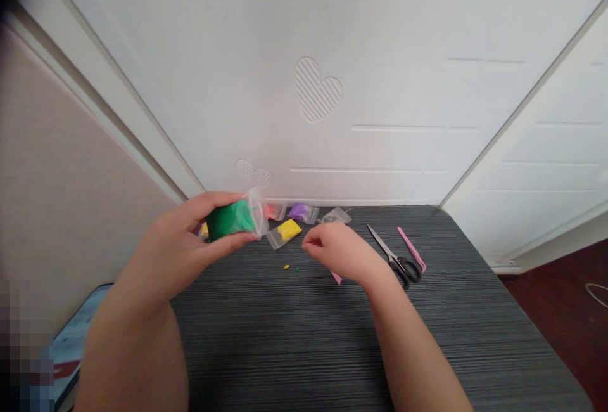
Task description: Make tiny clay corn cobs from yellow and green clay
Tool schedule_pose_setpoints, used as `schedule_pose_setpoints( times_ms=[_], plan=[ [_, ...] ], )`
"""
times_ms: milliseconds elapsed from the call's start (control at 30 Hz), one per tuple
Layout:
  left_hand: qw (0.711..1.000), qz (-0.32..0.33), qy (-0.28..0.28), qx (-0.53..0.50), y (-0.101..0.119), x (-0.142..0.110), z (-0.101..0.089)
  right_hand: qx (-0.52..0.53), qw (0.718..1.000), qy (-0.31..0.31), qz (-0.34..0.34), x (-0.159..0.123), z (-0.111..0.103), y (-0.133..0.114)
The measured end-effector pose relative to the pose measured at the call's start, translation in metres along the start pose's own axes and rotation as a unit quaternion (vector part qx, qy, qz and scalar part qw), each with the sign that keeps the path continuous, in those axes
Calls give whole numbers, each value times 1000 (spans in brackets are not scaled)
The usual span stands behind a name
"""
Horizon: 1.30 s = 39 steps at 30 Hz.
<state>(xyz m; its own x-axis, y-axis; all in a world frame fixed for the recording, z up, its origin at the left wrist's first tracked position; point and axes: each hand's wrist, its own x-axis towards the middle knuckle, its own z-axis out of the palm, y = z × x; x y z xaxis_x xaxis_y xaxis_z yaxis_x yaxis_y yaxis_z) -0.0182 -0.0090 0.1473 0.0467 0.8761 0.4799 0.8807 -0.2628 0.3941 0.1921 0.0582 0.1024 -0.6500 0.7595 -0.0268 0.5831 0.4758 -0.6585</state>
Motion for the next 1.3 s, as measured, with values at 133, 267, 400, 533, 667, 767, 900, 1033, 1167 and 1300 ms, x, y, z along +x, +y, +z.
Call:
schedule_pose_setpoints(
  times_ms=[133,267,400,533,667,767,900,1033,1167,1300],
  plan=[
    [1000,3,1,-1,1,-1,0,3,998,-64,4,16,22,16],
    [1000,-3,-8,-6,3,0,-1,48,996,-81,-11,15,18,17],
    [999,-4,-28,-22,2,1,-1,97,994,-39,-25,5,0,8],
    [999,-5,-43,-27,0,1,1,117,993,3,-23,-4,-8,-2],
    [998,-4,-45,-31,1,0,3,134,990,37,-29,-10,-11,-9],
    [998,1,-50,-37,2,1,5,152,985,68,-41,-16,-15,-15],
    [997,17,-63,-46,5,3,8,160,978,122,-59,-23,-19,-21],
    [995,37,-70,-66,10,3,10,175,963,180,-94,-25,-19,-25],
    [988,32,-73,-131,16,1,13,181,947,233,-127,-25,-18,-27],
    [947,-27,-99,-304,19,0,19,161,944,258,-131,-25,-19,-28]
  ],
)
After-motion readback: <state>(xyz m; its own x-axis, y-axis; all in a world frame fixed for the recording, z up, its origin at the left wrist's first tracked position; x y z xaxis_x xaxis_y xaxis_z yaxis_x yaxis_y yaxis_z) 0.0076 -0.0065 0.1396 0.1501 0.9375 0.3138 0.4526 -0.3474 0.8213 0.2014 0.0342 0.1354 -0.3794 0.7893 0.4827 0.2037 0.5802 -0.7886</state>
